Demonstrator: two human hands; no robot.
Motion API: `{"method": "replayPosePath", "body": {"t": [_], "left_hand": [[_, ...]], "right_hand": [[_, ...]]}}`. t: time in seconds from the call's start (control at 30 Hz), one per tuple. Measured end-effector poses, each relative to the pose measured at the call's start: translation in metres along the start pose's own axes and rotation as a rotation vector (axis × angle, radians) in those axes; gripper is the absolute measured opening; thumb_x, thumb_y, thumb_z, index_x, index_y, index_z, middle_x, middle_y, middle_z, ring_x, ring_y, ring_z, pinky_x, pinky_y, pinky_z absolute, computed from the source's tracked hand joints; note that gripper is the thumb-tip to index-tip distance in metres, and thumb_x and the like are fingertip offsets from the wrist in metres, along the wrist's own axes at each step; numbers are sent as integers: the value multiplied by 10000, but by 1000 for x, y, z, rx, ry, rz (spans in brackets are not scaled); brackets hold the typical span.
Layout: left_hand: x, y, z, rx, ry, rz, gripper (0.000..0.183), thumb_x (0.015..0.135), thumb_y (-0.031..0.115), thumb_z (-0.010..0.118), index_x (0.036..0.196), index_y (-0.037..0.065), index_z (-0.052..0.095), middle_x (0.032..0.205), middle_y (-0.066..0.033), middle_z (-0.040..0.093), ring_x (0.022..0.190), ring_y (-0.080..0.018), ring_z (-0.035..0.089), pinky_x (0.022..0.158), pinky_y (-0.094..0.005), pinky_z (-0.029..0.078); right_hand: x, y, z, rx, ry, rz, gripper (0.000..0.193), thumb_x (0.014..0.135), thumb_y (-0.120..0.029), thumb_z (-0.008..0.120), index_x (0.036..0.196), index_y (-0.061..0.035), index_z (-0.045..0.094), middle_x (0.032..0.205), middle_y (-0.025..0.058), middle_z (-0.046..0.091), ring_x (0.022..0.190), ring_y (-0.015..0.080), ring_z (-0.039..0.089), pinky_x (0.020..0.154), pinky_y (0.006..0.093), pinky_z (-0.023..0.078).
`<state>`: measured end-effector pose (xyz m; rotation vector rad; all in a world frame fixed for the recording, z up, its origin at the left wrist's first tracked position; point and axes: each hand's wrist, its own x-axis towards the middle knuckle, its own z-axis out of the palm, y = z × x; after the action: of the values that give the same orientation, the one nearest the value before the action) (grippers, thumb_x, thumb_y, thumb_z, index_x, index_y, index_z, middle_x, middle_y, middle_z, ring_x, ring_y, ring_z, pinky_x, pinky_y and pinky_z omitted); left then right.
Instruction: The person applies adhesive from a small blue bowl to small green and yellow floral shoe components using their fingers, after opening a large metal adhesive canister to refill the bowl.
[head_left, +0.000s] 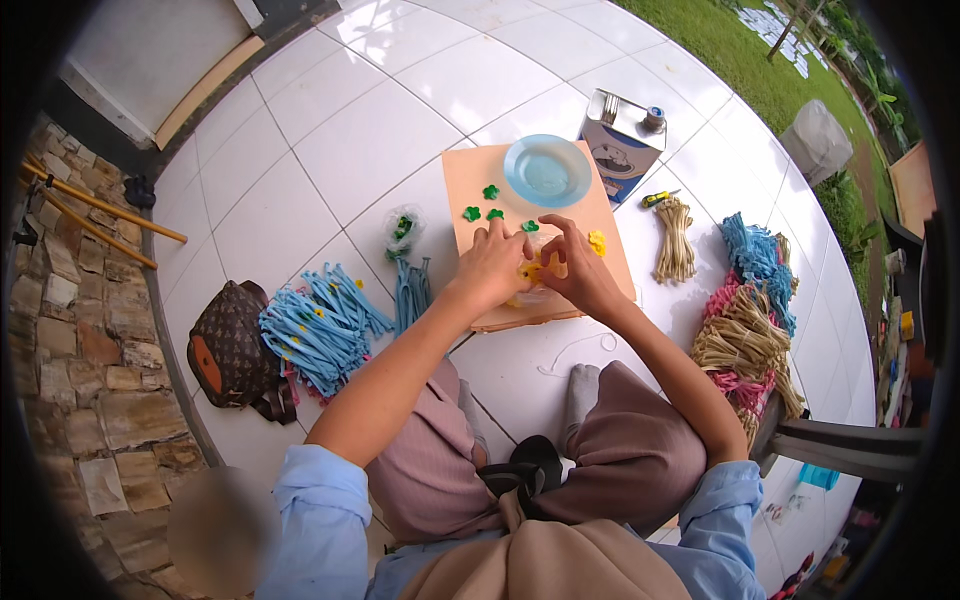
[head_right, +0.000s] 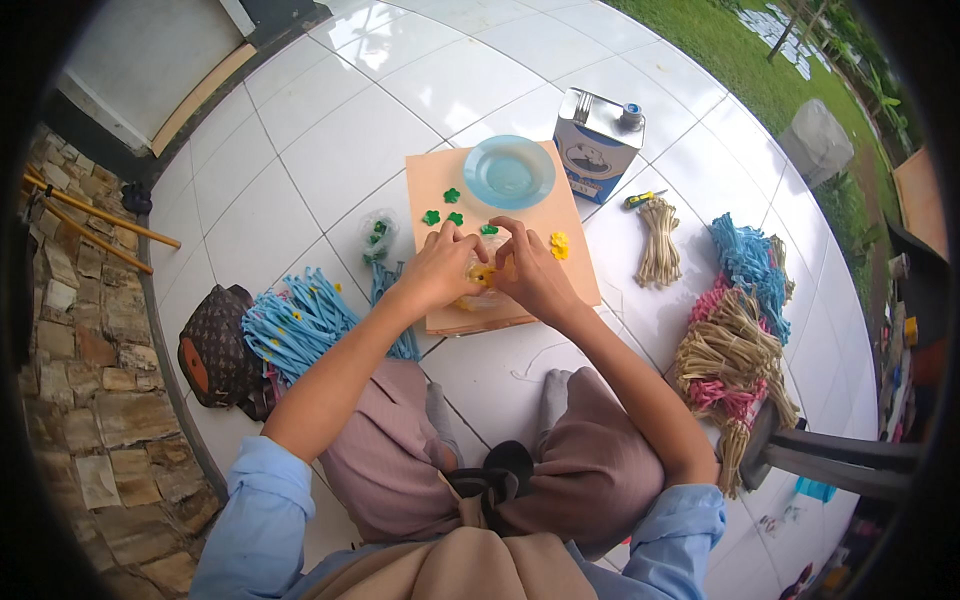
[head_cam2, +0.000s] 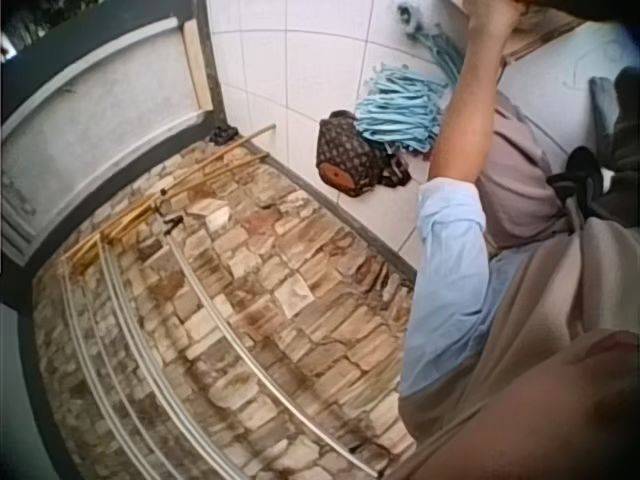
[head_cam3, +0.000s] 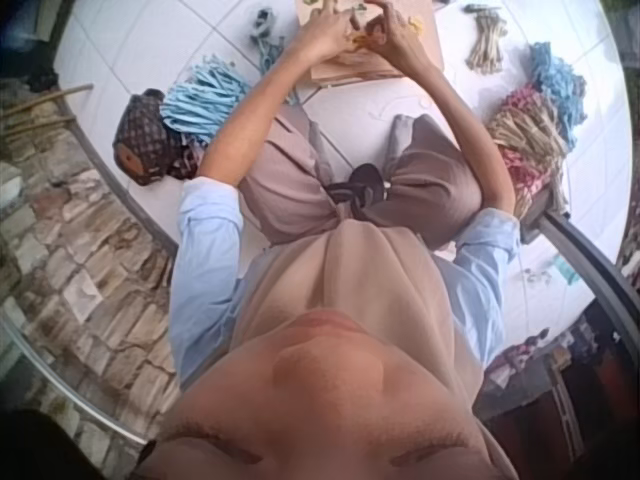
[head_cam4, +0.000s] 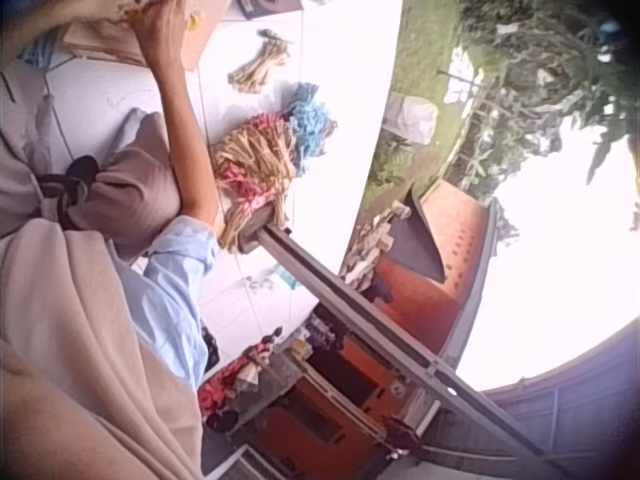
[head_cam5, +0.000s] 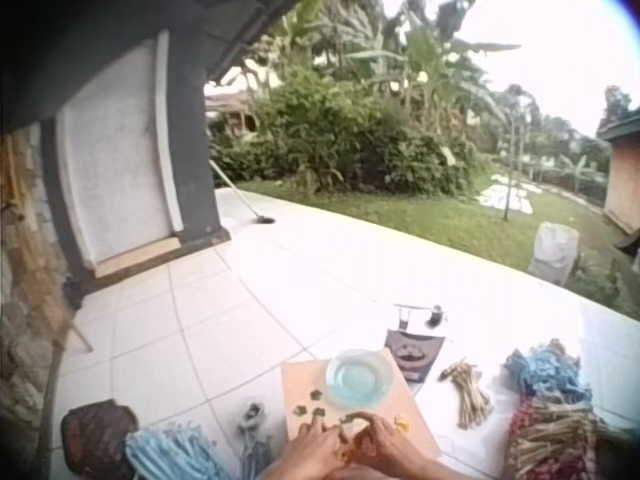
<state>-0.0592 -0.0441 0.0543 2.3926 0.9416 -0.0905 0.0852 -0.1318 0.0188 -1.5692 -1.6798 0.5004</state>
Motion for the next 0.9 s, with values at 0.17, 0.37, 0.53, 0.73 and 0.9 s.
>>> {"method": "replayPosePath", "body": {"t": [0.17, 0.37, 0.53, 0.73, 0.9], "left_hand": [[-1, 0, -1, -16, 104, 112, 396, 678, 269, 752, 1028, 146, 614, 1091, -95, 430, 1036, -289, 458, 875, -380, 441], [2, 7, -25, -292, 324, 310, 176, 786, 189, 666, 938, 102, 671, 933, -77, 579, 884, -204, 556, 823, -309, 458], [8, 25, -21, -745, 191, 284, 160, 836, 147, 625, 890, -1, 653, 809, -59, 672, 720, -111, 633, 671, -244, 494], [18, 33, -7, -806, 244, 246, 187, 844, 182, 617, 902, 6, 642, 825, -65, 664, 749, -118, 624, 677, -250, 483], [29, 18, 4, -369, 414, 246, 164, 819, 216, 629, 892, 71, 654, 838, -75, 610, 866, -203, 563, 791, -309, 439]], "right_hand": [[-3, -3, -12, 370, 95, 307, 573, 760, -32, 663, 1215, -71, 318, 819, 41, 592, 799, 136, 567, 781, 297, 454], [1, -24, -39, 862, 229, 283, 526, 822, -11, 623, 1214, -71, 277, 871, 82, 573, 847, 140, 576, 795, 279, 465], [-3, -27, -51, 699, 256, 193, 557, 816, -4, 624, 1236, -69, 264, 901, 89, 561, 841, 139, 575, 764, 270, 479], [-2, -13, -60, 534, 255, 163, 524, 813, -6, 617, 1234, -71, 312, 902, 79, 568, 803, 148, 601, 676, 259, 502], [-13, 33, -54, 89, 273, 409, 495, 747, -6, 664, 1147, -53, 376, 800, 94, 611, 733, 176, 600, 650, 296, 488]]}}
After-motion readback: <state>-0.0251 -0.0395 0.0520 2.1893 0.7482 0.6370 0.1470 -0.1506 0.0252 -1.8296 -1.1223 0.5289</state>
